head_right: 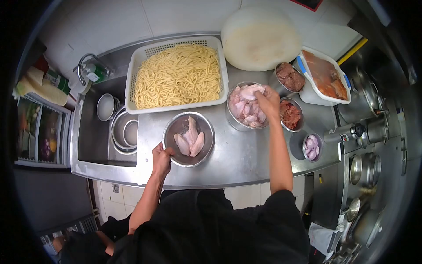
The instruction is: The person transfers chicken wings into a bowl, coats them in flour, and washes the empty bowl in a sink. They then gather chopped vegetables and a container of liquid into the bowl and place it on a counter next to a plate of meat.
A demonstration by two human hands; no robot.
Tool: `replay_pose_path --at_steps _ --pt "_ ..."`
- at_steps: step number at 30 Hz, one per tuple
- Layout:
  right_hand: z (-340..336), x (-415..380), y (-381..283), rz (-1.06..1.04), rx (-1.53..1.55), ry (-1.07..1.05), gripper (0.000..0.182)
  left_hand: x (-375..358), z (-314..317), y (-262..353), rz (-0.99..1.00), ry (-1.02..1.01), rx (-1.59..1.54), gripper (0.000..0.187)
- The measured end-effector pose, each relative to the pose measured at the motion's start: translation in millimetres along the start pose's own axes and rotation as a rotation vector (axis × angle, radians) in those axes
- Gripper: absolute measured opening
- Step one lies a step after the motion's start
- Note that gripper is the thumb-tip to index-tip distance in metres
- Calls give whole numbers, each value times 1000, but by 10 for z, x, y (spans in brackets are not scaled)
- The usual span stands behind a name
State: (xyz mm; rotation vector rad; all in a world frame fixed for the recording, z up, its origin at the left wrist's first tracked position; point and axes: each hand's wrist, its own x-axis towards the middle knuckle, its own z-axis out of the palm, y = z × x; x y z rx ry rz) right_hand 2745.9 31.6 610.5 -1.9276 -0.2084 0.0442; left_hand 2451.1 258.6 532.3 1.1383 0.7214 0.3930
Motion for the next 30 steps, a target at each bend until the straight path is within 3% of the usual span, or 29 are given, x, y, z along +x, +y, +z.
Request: replay_pose_path --at_steps 2,3,5,6,8,10,14,20,23,25,30 --pt "93 -365 -315 81 232 -369 13 1 52 18 9 -5 -17 23" --pt "187 -500 -392 86 231 -373 13 3 80 28 28 -28 -29 22" --pt "303 -687 -479 -17 292 -737 20 -12 121 39 18 -47 -38 21" --pt "310 -619 -426 -16 294 -725 20 -21 140 57 5 -47 -47 21" --pt "409 -279 -176 46 48 -376 23 -32 146 71 -7 -58 -48 21" --pt "421 105 162 -66 -443 -27 35 -59 105 70 -8 -27 -29 21" --pt "530 373 498 -149 -627 40 45 -38 26 -9 -14 -21 -51 22" --pt "490 482 526 -101 -618 -26 36 3 40 -28 -1 -32 -105 20" --pt "451 488 582 -232 -666 -25 34 30 -8 -84 6 -40 -94 21" --pt "383 488 652 6 -344 -72 23 20 -30 -85 11 -26 -86 22" --pt "55 254 252 58 -44 -120 14 26 -25 -95 -11 -10 -74 23"
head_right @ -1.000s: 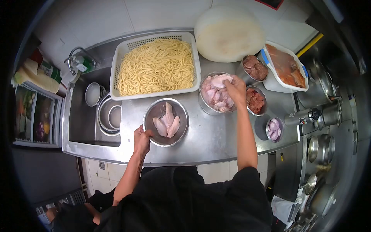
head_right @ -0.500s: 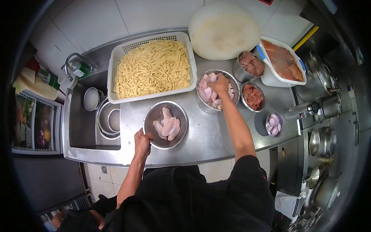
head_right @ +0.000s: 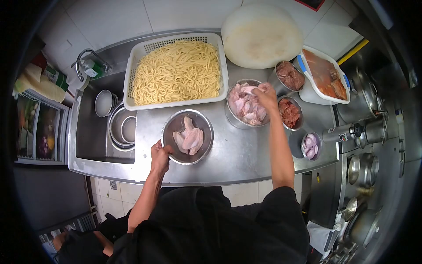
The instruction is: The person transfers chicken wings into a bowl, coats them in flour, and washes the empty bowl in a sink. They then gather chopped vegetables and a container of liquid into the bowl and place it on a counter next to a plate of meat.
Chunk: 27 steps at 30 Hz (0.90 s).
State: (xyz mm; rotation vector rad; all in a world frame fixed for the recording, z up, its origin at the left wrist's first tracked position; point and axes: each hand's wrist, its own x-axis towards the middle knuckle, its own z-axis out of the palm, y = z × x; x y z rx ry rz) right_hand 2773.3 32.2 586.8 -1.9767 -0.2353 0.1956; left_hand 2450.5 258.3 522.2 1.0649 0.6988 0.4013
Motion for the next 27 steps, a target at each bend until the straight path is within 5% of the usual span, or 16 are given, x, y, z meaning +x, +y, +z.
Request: replay_pose_path --at_steps 2,5,11,14,15,17,27 --pt "-25 -284 -295 -39 425 -152 23 -20 32 33 -1 3 14 22" --pt "169 -680 -559 -155 523 -468 29 -31 68 46 29 -38 17 22" --pt "445 -1054 -686 -361 229 -675 39 -80 113 106 -17 -53 -6 23" --pt "80 -707 -468 -200 -420 -476 34 -89 -1 79 -4 -14 -20 25" --pt "5 -642 -431 -200 -421 -476 34 -74 -30 66 -4 -15 -21 25" --pt "-121 -554 -404 -97 -1006 -663 42 -68 -37 56 -6 15 -57 25" --pt "-211 -313 -8 -122 -801 -935 39 -69 24 78 -24 18 -59 24"
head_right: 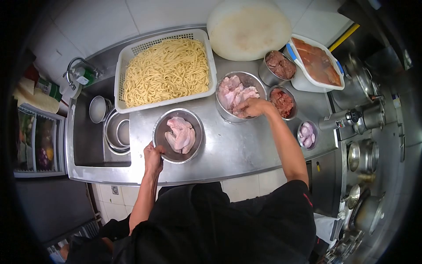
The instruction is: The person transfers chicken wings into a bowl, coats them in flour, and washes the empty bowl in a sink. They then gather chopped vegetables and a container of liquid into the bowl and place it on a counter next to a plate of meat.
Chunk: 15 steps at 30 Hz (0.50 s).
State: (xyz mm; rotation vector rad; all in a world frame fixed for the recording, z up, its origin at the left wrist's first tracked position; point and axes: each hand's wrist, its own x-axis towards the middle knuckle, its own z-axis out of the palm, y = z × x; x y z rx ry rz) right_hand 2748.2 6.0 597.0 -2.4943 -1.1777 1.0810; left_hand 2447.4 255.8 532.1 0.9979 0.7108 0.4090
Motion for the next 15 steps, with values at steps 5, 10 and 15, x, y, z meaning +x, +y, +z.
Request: replay_pose_path --at_steps 5,10,15 --pt "225 273 157 -97 47 44 28 38 -16 -23 -11 0 4 25" --pt "150 318 41 -13 -30 -76 28 18 -3 9 -27 -17 -59 25" --pt "128 247 89 54 302 10 6 12 -13 29 -41 -5 -87 24"
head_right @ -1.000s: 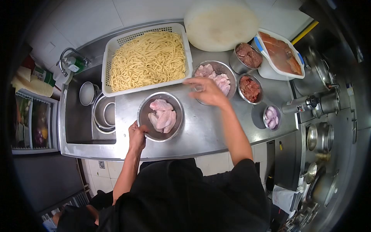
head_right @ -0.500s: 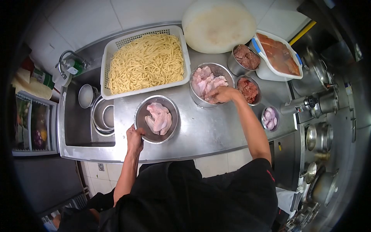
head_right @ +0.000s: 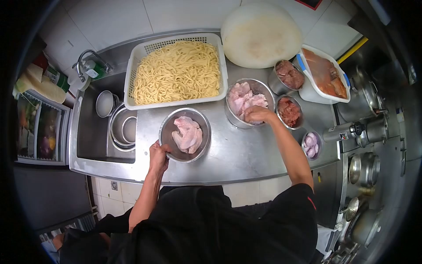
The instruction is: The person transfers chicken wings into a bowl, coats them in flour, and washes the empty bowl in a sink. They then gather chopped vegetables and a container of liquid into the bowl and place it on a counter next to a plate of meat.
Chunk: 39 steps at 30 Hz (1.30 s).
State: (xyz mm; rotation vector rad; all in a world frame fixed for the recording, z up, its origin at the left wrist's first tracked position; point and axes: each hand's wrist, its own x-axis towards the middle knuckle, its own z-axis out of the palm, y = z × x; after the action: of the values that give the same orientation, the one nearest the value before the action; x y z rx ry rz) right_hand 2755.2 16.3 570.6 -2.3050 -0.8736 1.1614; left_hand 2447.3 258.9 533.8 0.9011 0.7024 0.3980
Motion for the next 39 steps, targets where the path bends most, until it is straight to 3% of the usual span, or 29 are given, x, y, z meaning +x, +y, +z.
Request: replay_pose_path --at_steps 3,5,8,10,11,13,14,21,23,25,28,29,32,33,35,37,39 --pt "-77 109 243 -86 167 -42 19 -2 -42 7 -10 7 17 23" --pt "-115 70 173 -82 122 -24 25 -13 -57 20 -16 18 16 23" --pt "-154 -71 34 57 358 125 28 -18 -72 24 -8 25 0 23" --pt "-197 -225 -85 -17 687 150 28 -7 -97 9 -3 31 -12 24" --pt "-189 -260 -135 -20 676 140 28 5 -106 5 7 17 -22 24" --pt "-102 -315 -269 -274 749 273 28 20 -134 -17 26 31 -47 25" --pt "-24 -380 -471 -334 748 320 31 35 -148 -29 47 5 5 26" --pt "777 -402 -1893 -491 591 -1 33 -154 -194 185 160 61 44 21" --pt "1054 -314 -2203 -580 250 171 36 -154 -338 198 153 70 70 19" --pt "1189 -177 -2385 -633 111 107 41 -219 -491 293 188 150 52 19" --pt "1363 -38 -2668 -627 456 239 32 -283 -730 452 174 217 -5 19" --pt "1440 10 -2756 -626 461 231 32 -278 -848 477 178 244 27 21" --pt "1668 186 -2975 -940 375 377 28 -199 -1090 621 232 237 -129 24" --pt "1774 215 -3059 -944 380 391 28 -179 -1181 701 236 226 -120 24" --pt "1937 281 -3224 -958 538 213 30 -117 -1368 871 184 250 -166 23" --pt "1984 341 -3432 -1025 433 318 32 -40 -1591 1034 182 234 -173 21" --pt "2042 323 -3663 -970 615 413 34 47 -1876 1212 225 317 -143 22"
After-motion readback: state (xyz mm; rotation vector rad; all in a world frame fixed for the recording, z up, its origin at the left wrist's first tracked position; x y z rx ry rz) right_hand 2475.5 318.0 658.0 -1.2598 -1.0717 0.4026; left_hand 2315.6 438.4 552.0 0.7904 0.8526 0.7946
